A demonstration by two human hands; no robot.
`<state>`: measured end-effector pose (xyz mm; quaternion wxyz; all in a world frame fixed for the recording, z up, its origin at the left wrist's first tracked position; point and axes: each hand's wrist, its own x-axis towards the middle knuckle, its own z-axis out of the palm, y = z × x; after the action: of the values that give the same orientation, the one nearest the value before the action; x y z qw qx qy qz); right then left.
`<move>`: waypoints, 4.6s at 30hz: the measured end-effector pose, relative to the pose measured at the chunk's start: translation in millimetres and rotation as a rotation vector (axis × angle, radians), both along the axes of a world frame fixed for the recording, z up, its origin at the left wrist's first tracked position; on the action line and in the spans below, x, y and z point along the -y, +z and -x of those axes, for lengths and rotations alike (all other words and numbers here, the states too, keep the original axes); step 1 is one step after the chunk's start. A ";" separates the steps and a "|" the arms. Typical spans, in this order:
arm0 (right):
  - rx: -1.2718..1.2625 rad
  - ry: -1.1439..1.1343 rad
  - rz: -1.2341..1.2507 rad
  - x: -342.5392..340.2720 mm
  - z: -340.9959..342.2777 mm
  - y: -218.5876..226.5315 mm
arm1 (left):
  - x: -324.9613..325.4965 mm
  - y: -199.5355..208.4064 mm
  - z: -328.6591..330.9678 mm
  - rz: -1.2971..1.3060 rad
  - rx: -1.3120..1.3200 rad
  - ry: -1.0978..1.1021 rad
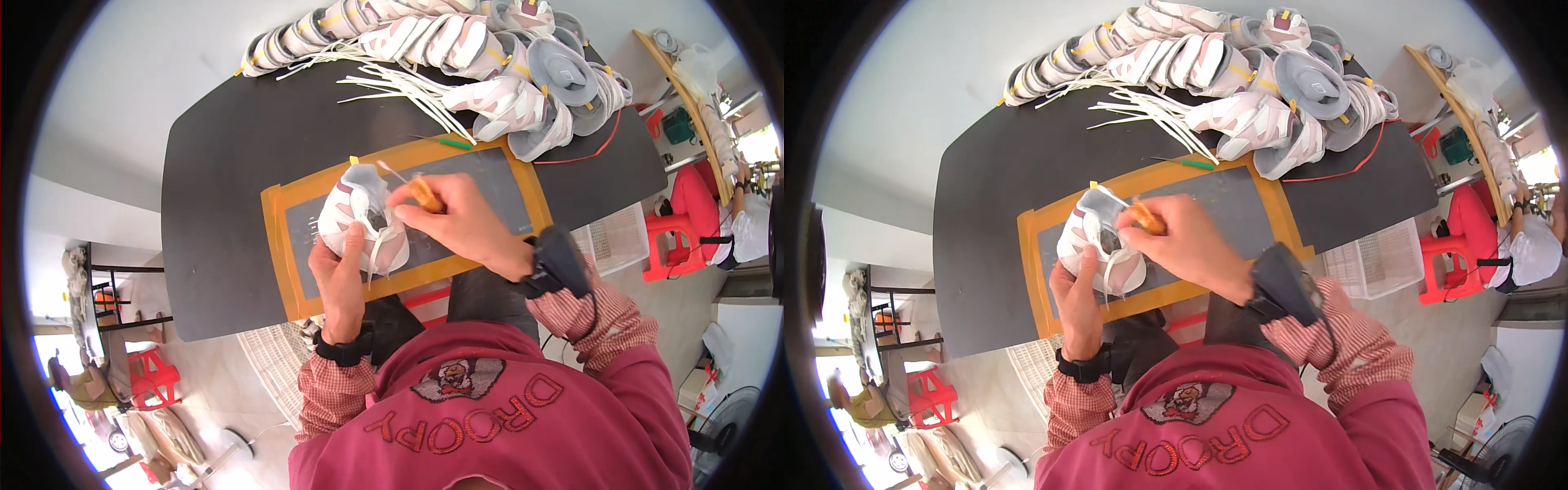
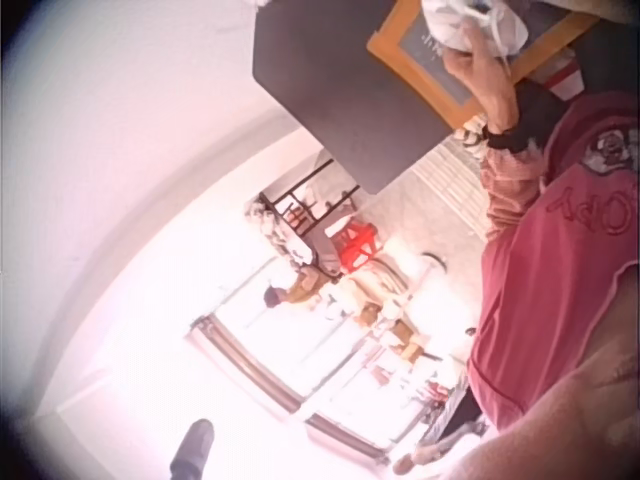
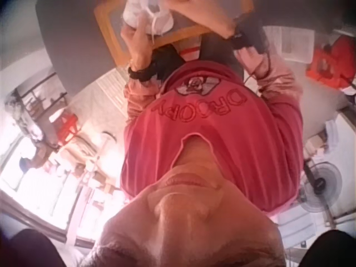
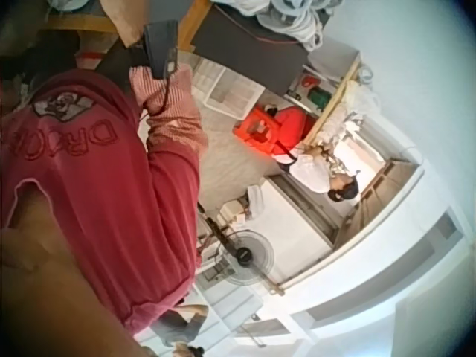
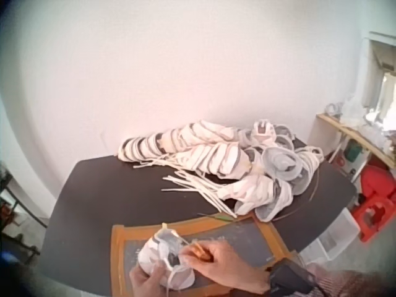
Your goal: Lacing a white shoe upper and using an awl to adjust the laces or holes.
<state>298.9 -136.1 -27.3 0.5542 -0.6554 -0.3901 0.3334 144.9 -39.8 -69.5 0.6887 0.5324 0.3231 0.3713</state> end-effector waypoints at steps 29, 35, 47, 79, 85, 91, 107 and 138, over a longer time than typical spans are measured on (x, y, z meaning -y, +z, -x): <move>0.496 -0.185 -0.466 -27.0 25.3 -24.5 | -19.9 9.4 24.4 0.355 0.055 -0.336; 0.147 -0.266 -0.307 -16.3 29.1 -8.4 | -23.2 5.1 29.5 0.335 0.176 -0.409; 0.076 -0.037 -0.225 -2.3 33.6 10.4 | -21.9 1.9 35.9 0.183 0.174 -0.401; 0.390 0.000 -0.475 -12.2 61.8 -38.1 | 5.2 -13.5 25.1 0.304 0.333 -0.113; 0.507 0.021 -0.487 -13.3 62.2 -41.5 | 3.0 -13.1 27.1 0.339 0.333 -0.149; 0.367 -0.018 -0.449 -8.2 70.1 -24.9 | -8.4 -16.7 33.0 0.379 0.372 -0.217; 0.536 -0.062 -0.348 -17.4 40.8 -3.2 | -13.2 -22.7 40.6 0.484 0.451 -0.381; 0.615 -0.129 -0.437 -1.5 47.5 3.3 | -12.8 -7.0 41.8 0.418 0.307 -0.457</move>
<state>251.5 -134.7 -24.0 0.5579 -0.6143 -0.5579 -0.0054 103.1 -27.0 -76.5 0.8888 0.3763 0.1572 0.2092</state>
